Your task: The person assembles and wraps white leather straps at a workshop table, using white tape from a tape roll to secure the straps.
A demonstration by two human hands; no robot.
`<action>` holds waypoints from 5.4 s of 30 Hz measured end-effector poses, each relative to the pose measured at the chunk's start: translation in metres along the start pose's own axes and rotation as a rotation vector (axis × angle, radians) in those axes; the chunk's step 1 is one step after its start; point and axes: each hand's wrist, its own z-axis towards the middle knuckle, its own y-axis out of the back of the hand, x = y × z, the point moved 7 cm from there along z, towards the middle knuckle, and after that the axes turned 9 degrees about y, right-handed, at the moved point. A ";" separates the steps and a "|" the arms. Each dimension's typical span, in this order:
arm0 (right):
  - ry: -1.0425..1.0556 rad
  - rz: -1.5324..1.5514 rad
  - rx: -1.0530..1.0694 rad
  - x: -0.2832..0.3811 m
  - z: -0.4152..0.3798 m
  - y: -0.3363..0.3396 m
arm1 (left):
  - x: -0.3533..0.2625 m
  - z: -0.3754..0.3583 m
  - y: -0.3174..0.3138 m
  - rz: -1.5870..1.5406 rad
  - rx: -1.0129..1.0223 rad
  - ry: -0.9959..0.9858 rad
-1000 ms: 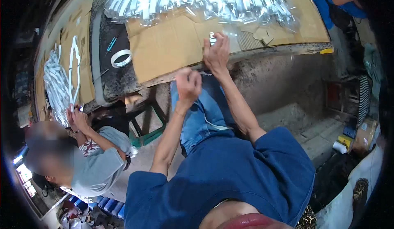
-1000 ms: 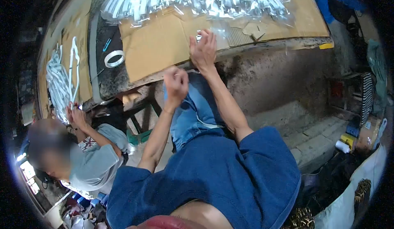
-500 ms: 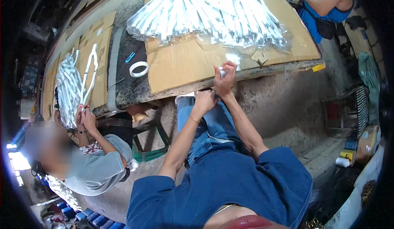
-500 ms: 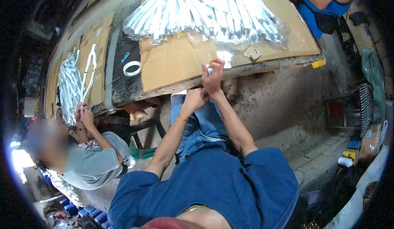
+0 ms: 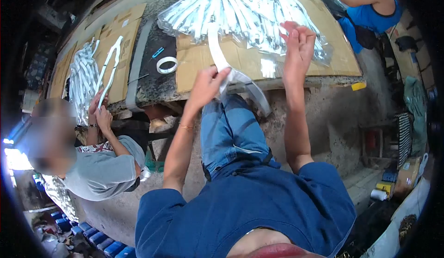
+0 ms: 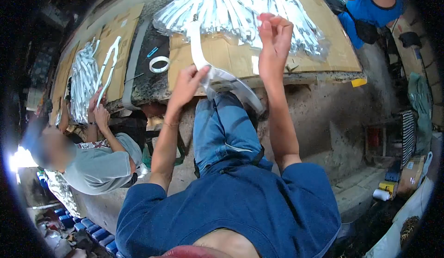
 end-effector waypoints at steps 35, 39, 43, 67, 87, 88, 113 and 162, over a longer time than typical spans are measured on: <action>-0.273 0.047 0.492 0.076 -0.032 -0.093 | -0.111 -0.102 0.077 -0.590 -0.415 -0.139; -0.124 -0.092 0.332 0.088 -0.045 -0.086 | -0.123 -0.130 0.071 -0.013 -0.785 -0.350; -0.019 -0.075 0.238 0.094 -0.060 -0.084 | -0.117 -0.113 0.054 -0.107 -0.701 -0.237; -0.060 -0.237 0.135 0.051 -0.077 -0.071 | -0.096 -0.091 0.036 0.037 -0.814 -0.271; -0.387 0.031 0.346 0.013 -0.052 -0.062 | -0.068 -0.051 0.052 -0.324 -0.001 -0.056; -0.386 0.028 0.340 0.014 -0.050 -0.061 | -0.071 -0.050 0.052 -0.324 0.007 -0.058; -0.574 0.214 0.256 0.002 -0.050 -0.059 | -0.073 -0.039 0.050 -0.551 0.135 -0.052; -0.111 -0.058 0.636 0.067 0.037 -0.101 | -0.181 -0.052 0.082 -0.341 -0.406 -0.315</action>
